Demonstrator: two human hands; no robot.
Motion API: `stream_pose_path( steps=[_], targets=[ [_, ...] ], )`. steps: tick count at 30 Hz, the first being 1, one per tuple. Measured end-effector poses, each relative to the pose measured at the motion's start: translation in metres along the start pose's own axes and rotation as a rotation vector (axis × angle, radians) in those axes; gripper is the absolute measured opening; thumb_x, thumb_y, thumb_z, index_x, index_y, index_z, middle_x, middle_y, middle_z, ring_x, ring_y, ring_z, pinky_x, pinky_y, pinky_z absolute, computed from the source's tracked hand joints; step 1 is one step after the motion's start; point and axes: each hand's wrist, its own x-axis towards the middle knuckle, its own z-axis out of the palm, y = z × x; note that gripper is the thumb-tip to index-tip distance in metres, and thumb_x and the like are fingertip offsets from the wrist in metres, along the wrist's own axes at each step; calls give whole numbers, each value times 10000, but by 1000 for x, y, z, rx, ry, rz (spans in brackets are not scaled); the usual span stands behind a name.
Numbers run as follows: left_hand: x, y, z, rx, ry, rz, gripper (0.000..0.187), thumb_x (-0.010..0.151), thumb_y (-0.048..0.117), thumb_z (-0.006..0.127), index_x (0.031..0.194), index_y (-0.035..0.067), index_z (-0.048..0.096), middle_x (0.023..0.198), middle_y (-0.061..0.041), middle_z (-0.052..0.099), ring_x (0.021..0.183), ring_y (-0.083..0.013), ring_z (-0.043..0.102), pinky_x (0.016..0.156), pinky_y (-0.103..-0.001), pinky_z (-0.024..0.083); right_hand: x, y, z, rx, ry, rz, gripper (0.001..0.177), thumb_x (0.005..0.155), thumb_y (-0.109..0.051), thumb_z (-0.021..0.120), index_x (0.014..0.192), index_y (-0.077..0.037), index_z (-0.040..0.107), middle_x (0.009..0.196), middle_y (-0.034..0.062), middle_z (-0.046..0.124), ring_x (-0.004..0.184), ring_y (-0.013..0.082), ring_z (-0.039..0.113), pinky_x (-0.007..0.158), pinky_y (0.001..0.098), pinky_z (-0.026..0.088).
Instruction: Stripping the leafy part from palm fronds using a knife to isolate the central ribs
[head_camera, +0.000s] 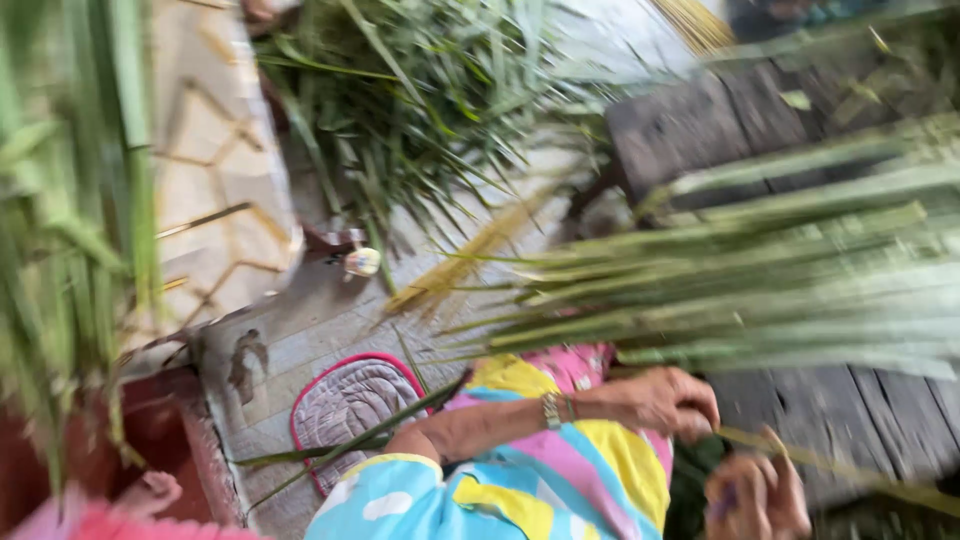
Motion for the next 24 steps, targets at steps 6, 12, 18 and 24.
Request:
stream_pose_path(
  steps=[6,12,18,24],
  targets=[
    [-20,42,0,-94,118,126,98,939,92,678,981,147,747,809,-79,698,792,-148,664,722,-343,568,-57,11,63,764,491,814,496,941,-7,604,1427,54,526,782,72,547,611,71,453,481,201,364],
    [-28,63,3,-1,90,33,107,925,95,706,892,192,735,638,15,640,630,-70,585,578,-256,531,-76,10,68,848,488,753,562,897,94,621,1451,83,521,720,132,571,544,115,510,485,220,449],
    [-29,73,6,-48,58,-8,146,940,59,667,820,142,684,594,-23,610,602,-80,551,571,-252,515,-78,16,64,872,492,728,497,878,46,705,1356,120,592,712,172,610,521,126,529,461,237,472],
    [-26,81,13,-74,28,-67,172,942,52,653,800,146,674,556,2,608,555,-55,538,544,-212,506,-93,26,64,893,543,692,467,853,66,728,1305,132,627,743,206,627,553,139,568,456,239,490]
  ],
)
